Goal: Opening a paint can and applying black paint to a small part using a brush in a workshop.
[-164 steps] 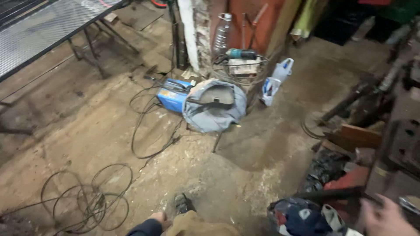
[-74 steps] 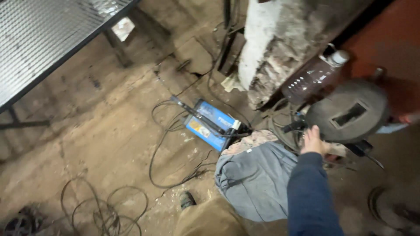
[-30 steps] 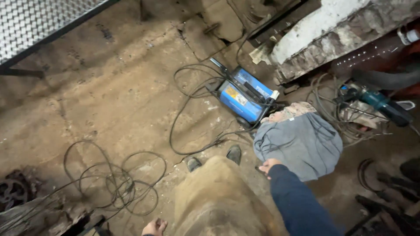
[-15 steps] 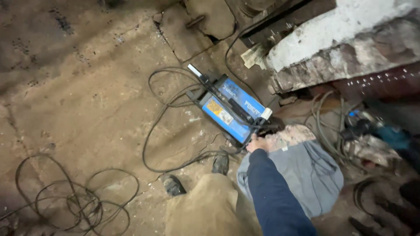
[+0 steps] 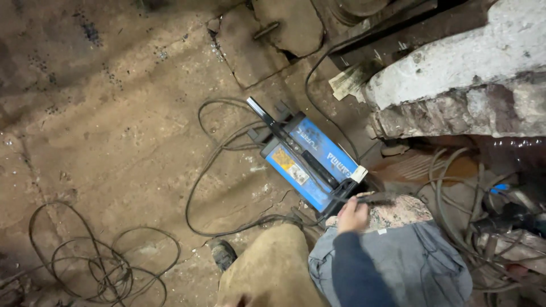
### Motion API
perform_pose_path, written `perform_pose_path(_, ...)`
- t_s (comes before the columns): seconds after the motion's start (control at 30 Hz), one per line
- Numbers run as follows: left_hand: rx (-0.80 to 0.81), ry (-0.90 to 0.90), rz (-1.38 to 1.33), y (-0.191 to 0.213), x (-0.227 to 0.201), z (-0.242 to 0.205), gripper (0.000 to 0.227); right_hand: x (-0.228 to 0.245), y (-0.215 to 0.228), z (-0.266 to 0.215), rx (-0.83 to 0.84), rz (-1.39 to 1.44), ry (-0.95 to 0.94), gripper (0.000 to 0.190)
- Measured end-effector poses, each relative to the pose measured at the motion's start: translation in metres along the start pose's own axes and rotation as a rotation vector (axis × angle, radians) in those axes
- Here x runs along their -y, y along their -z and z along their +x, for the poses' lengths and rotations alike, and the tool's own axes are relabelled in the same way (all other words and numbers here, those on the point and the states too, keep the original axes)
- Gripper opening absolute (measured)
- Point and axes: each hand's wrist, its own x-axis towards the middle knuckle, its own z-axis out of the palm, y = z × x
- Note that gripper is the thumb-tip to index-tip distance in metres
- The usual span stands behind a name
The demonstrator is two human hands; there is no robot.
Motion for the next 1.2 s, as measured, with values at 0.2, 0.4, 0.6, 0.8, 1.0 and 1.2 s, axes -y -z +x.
perform_pose_path(0.2, -0.198, -0.617, -0.132, 0.214, -0.167, 0.061, 0.091, 0.086, -0.008, -0.204, 0.523, -0.360, 0.485, 0.029)
perform_pose_path(0.4, -0.165, -0.351, -0.275, 0.187, -0.064, 0.059, 0.036, 0.079, -0.037, -0.179, 0.547, -0.383, 0.670, 0.033)
perform_pose_path(0.6, -0.136, -0.212, -0.403, 0.191, 0.073, 0.009, 0.015, -0.200, -0.008, 0.089, 0.150, -0.909, -0.169, 0.065)
perform_pose_path(0.8, 0.019, 0.358, -0.953, 0.174, 0.121, -0.032, 0.019, -0.164, -0.014, 0.072, 0.134, -0.792, -0.357, 0.042)
perform_pose_path(1.0, -0.032, 0.280, -0.869, 0.163, 0.124, -0.041, 0.038, -0.061, 0.014, 0.039, 0.101, -0.039, -0.454, 0.026)
perform_pose_path(1.2, -0.176, 0.238, -0.860, 0.189, 0.097, -0.068, 0.040, 0.009, 0.039, -0.044, 0.272, 0.357, -0.128, 0.031)
